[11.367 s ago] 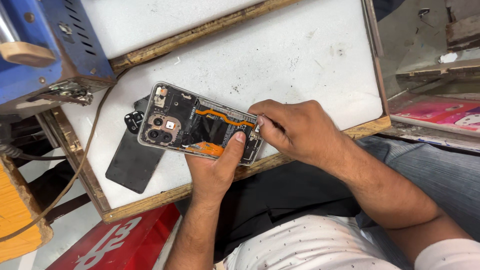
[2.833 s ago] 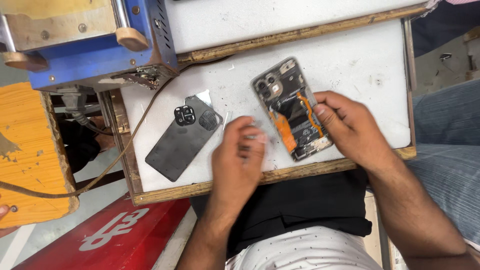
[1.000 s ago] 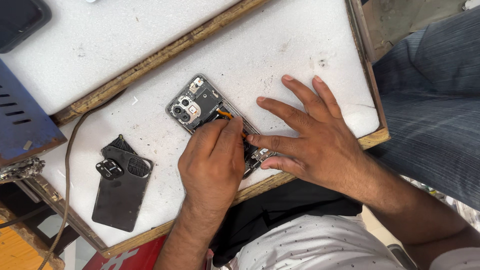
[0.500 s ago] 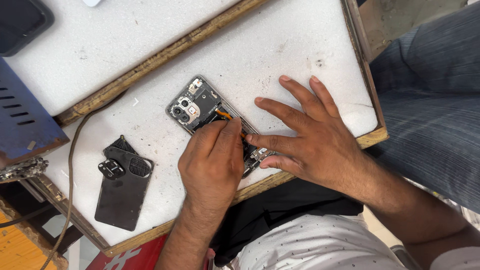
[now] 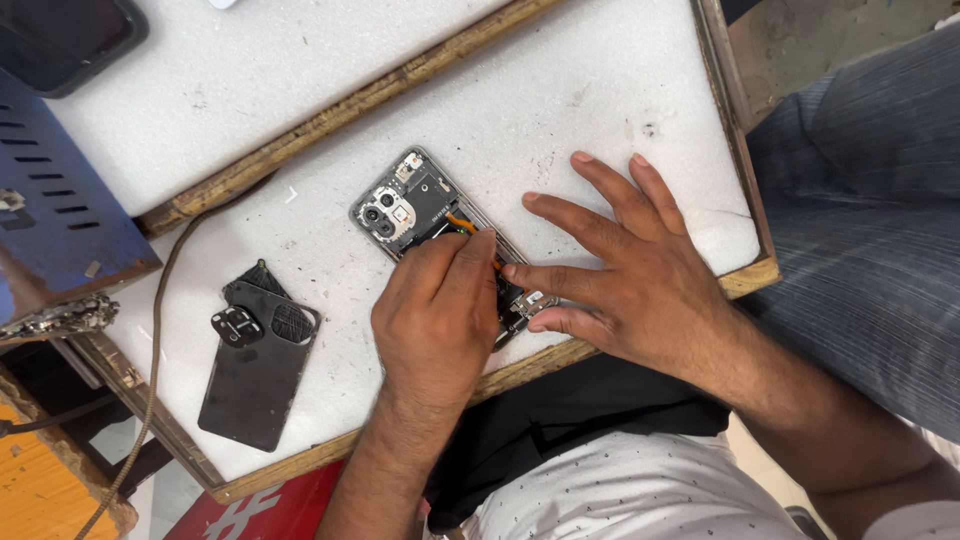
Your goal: The person works on a disassembled smartphone, peeling off orange adhesive strips from the battery area and pressing down internal components. The person then places a white smartphone back cover over the device.
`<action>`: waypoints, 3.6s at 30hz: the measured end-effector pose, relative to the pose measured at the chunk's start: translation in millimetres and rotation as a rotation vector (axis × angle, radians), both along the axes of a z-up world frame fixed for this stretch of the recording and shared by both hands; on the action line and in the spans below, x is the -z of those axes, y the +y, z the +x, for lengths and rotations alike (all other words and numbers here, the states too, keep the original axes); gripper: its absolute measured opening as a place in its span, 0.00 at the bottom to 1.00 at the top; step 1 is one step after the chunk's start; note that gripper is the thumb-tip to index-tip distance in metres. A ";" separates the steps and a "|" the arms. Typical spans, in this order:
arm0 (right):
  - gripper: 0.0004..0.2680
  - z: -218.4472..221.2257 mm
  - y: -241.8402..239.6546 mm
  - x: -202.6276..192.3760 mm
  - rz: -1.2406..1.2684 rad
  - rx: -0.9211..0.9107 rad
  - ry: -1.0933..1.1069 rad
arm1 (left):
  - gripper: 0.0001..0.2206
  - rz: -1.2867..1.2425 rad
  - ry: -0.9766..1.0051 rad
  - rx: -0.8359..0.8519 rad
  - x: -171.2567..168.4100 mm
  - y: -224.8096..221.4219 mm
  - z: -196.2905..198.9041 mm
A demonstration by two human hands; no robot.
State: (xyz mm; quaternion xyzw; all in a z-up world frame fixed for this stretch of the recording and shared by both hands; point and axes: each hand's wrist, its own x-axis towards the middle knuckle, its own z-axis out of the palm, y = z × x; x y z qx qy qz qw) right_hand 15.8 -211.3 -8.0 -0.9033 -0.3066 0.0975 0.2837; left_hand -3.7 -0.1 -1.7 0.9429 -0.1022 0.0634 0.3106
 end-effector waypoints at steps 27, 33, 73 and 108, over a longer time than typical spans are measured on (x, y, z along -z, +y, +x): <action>0.16 -3.1 0.8 -3.2 -0.001 0.016 -0.026 | 0.10 0.008 -0.052 0.049 3.5 -2.3 -4.4; 0.16 -1.6 3.3 -4.7 0.021 0.015 -0.053 | 0.10 0.006 -0.079 0.011 2.4 -0.3 -4.7; 0.28 -3.2 -1.1 -7.2 0.027 0.080 0.010 | 0.13 0.059 -0.018 0.149 -14.0 -16.9 -14.6; 0.30 -3.5 0.5 -6.4 -0.023 0.078 -0.003 | 0.13 0.099 0.079 0.150 -14.8 -19.0 -17.4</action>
